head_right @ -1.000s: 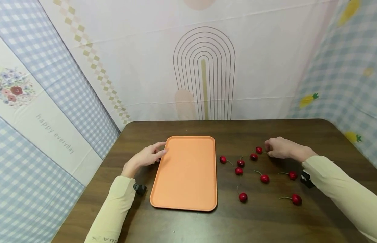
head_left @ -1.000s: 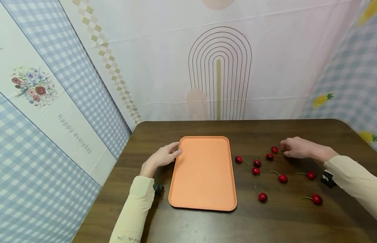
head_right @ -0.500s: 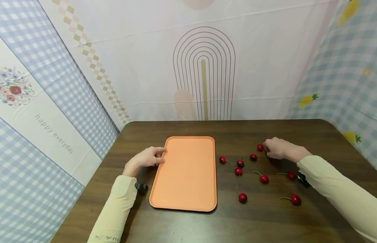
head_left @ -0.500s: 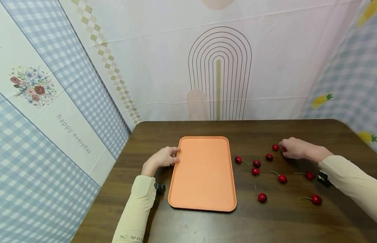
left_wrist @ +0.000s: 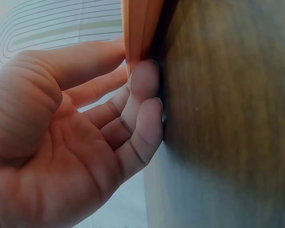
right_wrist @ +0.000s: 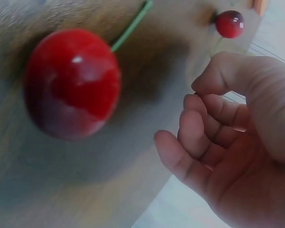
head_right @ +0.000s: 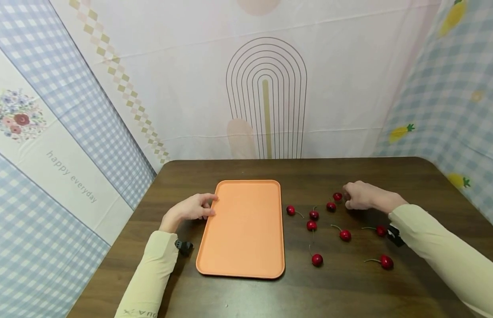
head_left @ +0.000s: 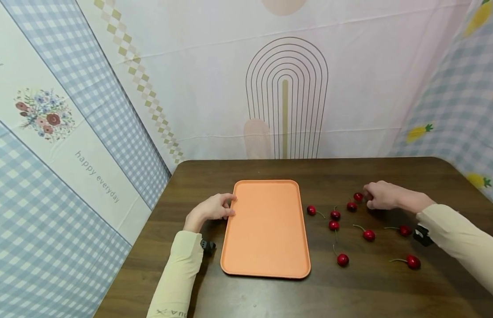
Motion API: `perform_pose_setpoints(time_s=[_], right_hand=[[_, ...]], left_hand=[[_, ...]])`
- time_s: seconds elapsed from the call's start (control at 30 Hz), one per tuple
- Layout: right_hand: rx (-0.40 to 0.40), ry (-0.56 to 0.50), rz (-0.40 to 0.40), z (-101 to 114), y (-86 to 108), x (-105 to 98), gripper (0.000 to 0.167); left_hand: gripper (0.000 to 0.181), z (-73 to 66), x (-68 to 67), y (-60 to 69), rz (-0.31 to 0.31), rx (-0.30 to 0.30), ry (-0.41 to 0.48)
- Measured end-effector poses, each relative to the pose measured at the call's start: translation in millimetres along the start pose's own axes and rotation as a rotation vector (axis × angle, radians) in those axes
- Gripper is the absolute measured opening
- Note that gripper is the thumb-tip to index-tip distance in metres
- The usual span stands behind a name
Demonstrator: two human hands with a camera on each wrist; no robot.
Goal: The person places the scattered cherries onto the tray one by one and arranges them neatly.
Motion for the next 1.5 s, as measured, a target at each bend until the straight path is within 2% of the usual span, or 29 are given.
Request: perform_pose_setpoints(time_s=[0.3, 0.43, 0.63, 1.03, 1.2, 1.5], right_hand=[[-0.012, -0.049, -0.092, 18, -1.1, -14, 0.014], [-0.02, -0.049, -0.139, 33, -3.5, -22, 0.014], [-0.074, -0.057, -0.186, 58, -13.1, -28, 0.014], [-0.125, -0.125, -0.172, 105, -39.6, -37, 0.012], [-0.171, -0.127, -0.186, 122, -50.4, -38, 0.013], [-0.195, -0.145, -0.176, 150, -66.5, -37, 0.013]], left_hand=[[0.054, -1.8, 0.1, 2.1, 0.012, -0.004, 0.008], [0.055, -2.4, -1.4, 2.6, 0.019, -0.012, 0.018], [0.055, -0.8, -3.0, 2.2, 0.019, -0.007, 0.016], [0.056, -1.9, -2.5, 1.9, 0.022, -0.007, 0.016], [0.055, -1.5, -2.2, 2.1, 0.024, -0.005, 0.018], [0.054, -1.1, -2.4, 0.8, 0.023, 0.01, 0.006]])
Point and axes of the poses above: each hand's wrist, its own y-axis away from the middle knuckle, its own x-axis out of the palm, z = x × y, the point moved 2 cm from there along -y, towards the middle knuckle, and after that the axes turned 7 degrees about x, right-handed, at the moved point
